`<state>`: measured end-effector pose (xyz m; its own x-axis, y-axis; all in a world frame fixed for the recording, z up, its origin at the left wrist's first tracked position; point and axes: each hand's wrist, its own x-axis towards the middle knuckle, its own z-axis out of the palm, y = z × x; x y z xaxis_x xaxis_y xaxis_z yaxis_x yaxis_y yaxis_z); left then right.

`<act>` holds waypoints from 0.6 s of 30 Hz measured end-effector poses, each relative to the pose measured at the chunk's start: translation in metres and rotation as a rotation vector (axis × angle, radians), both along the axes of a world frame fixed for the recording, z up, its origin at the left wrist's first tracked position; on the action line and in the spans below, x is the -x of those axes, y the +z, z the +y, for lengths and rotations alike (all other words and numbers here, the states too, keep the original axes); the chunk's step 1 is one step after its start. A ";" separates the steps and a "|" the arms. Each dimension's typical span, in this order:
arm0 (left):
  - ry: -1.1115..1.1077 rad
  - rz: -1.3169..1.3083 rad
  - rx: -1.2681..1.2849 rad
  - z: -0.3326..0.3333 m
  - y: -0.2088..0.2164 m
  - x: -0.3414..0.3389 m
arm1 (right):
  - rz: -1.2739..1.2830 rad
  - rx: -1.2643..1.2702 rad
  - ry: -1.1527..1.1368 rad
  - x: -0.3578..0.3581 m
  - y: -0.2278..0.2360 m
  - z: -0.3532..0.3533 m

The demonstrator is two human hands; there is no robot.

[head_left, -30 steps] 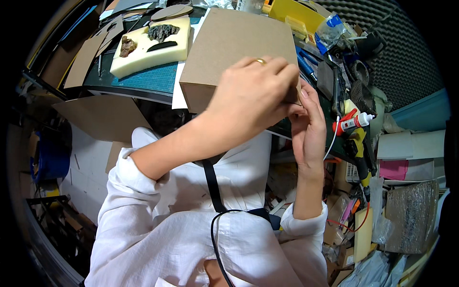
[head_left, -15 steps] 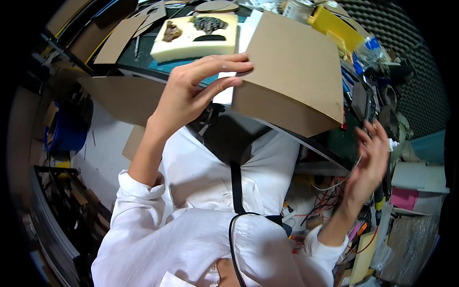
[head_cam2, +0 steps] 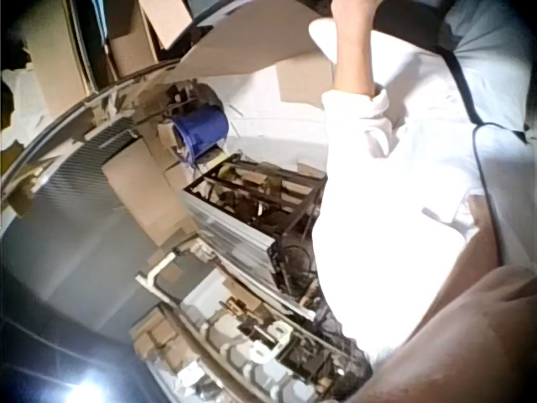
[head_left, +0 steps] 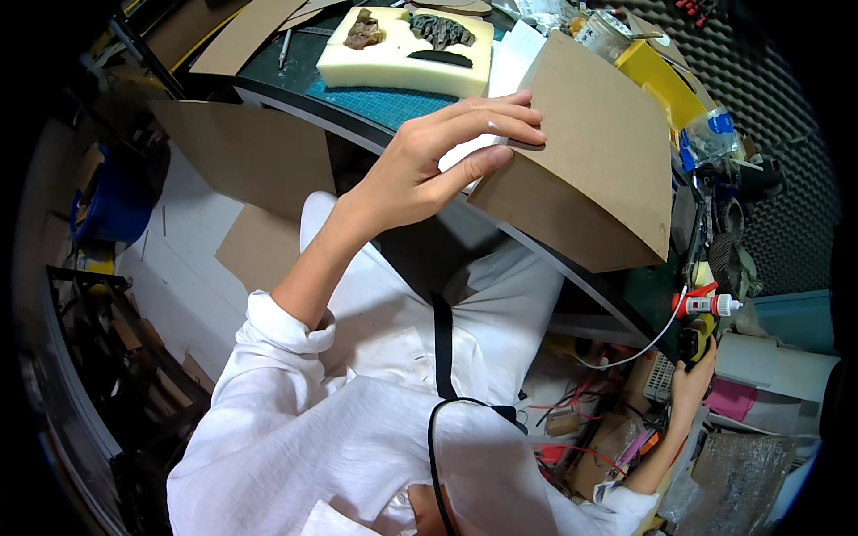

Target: The person assembles a small cardboard box by folding the flaps and securing them with a staple gun. They then apply white paint to the interior edges of the box using a brush.

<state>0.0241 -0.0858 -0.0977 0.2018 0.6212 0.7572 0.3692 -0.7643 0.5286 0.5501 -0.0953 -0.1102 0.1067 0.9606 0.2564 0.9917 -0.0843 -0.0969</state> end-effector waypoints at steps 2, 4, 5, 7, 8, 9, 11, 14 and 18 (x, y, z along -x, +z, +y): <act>-0.055 -0.040 0.001 0.004 -0.006 0.000 | 0.007 0.022 -0.025 -0.013 -0.002 0.006; -0.052 -0.037 -0.018 0.004 -0.006 0.001 | 0.023 0.012 0.058 -0.024 0.003 0.001; -0.046 -0.037 -0.028 0.004 -0.006 0.002 | 0.030 0.008 0.103 -0.028 0.007 -0.001; -0.056 -0.064 -0.033 0.002 -0.005 -0.002 | -0.016 -0.057 0.063 -0.042 0.027 -0.016; -0.052 -0.074 -0.031 -0.001 -0.004 -0.003 | 0.096 0.007 -0.036 -0.033 0.048 -0.023; -0.065 -0.072 -0.038 0.001 -0.004 -0.004 | 0.208 0.066 -0.153 -0.025 0.071 -0.036; -0.089 -0.079 -0.056 0.004 -0.006 -0.001 | 0.319 0.042 -0.100 -0.030 0.108 -0.057; -0.090 -0.072 -0.074 0.007 -0.009 0.002 | 0.414 -0.157 -0.173 0.002 0.158 -0.082; -0.075 -0.042 -0.099 0.011 -0.008 0.001 | 0.630 -0.133 0.054 0.086 0.203 -0.078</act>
